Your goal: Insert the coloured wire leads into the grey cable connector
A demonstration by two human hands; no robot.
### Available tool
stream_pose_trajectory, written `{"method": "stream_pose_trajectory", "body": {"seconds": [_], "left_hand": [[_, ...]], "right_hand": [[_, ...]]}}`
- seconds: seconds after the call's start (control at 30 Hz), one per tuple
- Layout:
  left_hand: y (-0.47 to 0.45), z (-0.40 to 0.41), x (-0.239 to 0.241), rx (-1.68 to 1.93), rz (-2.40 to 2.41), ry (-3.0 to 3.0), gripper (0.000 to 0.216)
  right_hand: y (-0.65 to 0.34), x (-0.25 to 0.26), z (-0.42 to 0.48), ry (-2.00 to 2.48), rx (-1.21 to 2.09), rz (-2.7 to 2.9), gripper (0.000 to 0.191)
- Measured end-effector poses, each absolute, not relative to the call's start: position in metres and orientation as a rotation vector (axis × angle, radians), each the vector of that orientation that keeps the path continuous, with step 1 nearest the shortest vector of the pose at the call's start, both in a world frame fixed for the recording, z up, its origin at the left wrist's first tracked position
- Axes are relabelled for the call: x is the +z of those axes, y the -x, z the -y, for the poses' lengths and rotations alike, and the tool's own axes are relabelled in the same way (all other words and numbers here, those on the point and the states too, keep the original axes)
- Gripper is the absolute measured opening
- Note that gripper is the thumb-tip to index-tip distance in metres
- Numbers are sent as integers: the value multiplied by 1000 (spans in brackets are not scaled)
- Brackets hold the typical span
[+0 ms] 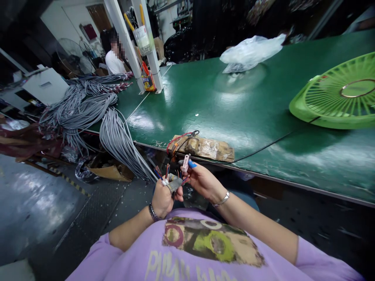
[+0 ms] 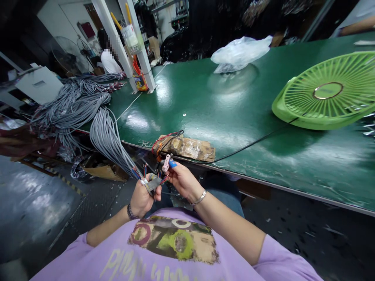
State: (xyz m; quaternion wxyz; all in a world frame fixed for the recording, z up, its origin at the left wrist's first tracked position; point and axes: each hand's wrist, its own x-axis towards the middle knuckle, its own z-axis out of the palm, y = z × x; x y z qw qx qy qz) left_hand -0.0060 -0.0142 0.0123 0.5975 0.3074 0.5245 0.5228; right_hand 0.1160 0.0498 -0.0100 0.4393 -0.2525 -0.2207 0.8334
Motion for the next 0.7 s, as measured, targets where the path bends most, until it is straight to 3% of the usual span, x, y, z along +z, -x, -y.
{"method": "stream_pose_trajectory", "body": {"seconds": [0.23,0.43,0.7], "left_hand": [[3,6,15,1223,-1184,-685,32],[0,1,12,1212,-1190,-692,32],[1,0,5,1201,-1204,-707,30]], "right_hand": [[-116,-14,-49,807,1680,762,28],[-113,-15,-55,616,1991,604,33],[-108,-14,-57,637,1969,460,28]]}}
